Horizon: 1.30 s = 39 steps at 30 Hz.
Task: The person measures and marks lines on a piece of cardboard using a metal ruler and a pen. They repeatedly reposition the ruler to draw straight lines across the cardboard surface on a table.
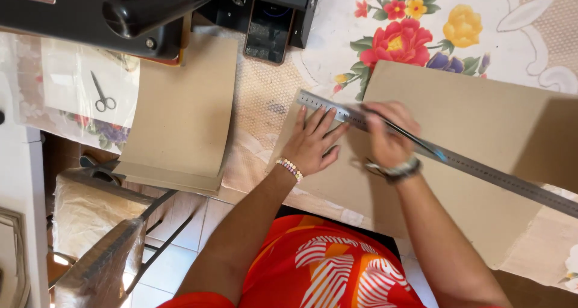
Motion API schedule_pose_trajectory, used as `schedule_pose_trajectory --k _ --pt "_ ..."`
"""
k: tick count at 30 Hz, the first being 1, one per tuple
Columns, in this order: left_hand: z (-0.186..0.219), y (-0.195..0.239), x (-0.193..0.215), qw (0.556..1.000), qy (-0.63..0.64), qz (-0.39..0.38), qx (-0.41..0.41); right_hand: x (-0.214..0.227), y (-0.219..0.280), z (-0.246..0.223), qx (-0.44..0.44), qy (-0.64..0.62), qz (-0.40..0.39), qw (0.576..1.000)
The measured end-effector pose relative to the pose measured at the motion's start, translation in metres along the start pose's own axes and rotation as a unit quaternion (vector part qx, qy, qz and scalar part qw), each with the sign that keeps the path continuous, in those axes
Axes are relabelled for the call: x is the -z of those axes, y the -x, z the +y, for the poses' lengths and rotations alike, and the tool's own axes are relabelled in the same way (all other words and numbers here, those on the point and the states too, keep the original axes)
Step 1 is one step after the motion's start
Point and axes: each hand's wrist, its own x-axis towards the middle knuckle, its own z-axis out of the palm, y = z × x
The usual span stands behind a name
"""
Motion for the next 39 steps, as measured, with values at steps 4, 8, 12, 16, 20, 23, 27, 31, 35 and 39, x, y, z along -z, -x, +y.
schedule_pose_trajectory --k 4,8,12,16,20,23,27,31,35,39 --pt "-0.001 0.002 -0.004 1.0 -0.001 0.003 -0.005 -0.076 -0.018 0.027 -0.048 -0.058 -0.061 0.995" --pt "-0.006 -0.001 -0.007 1.0 0.026 0.012 -0.005 -0.108 -0.023 0.046 -0.108 -0.057 -0.082 0.989" --pt "-0.001 -0.003 0.006 1.0 0.021 0.02 -0.001 -0.104 -0.02 0.047 -0.141 -0.037 -0.071 0.987" --pt "0.0 -0.001 0.002 0.999 0.024 0.023 0.006 -0.105 -0.023 0.043 -0.148 -0.039 -0.086 0.984" --pt "-0.001 -0.002 0.003 1.0 0.025 0.015 0.01 -0.106 -0.024 0.042 -0.141 -0.052 -0.089 0.985" --pt "0.0 -0.002 0.003 1.0 0.022 0.018 0.008 -0.105 -0.025 0.041 -0.132 -0.053 -0.09 0.986" --pt "-0.001 -0.001 -0.002 1.0 0.02 0.014 0.01 -0.106 -0.025 0.043 -0.119 -0.056 -0.092 0.987" --pt "0.0 -0.003 0.003 1.0 0.022 0.017 0.009 -0.105 -0.024 0.042 -0.114 -0.063 -0.098 0.987" --pt "0.0 -0.003 0.001 1.0 0.016 0.022 0.008 -0.106 -0.023 0.046 -0.108 -0.063 -0.1 0.987" --pt "0.0 -0.005 0.004 1.0 0.014 0.019 0.006 -0.105 -0.025 0.043 -0.105 -0.06 -0.098 0.988"
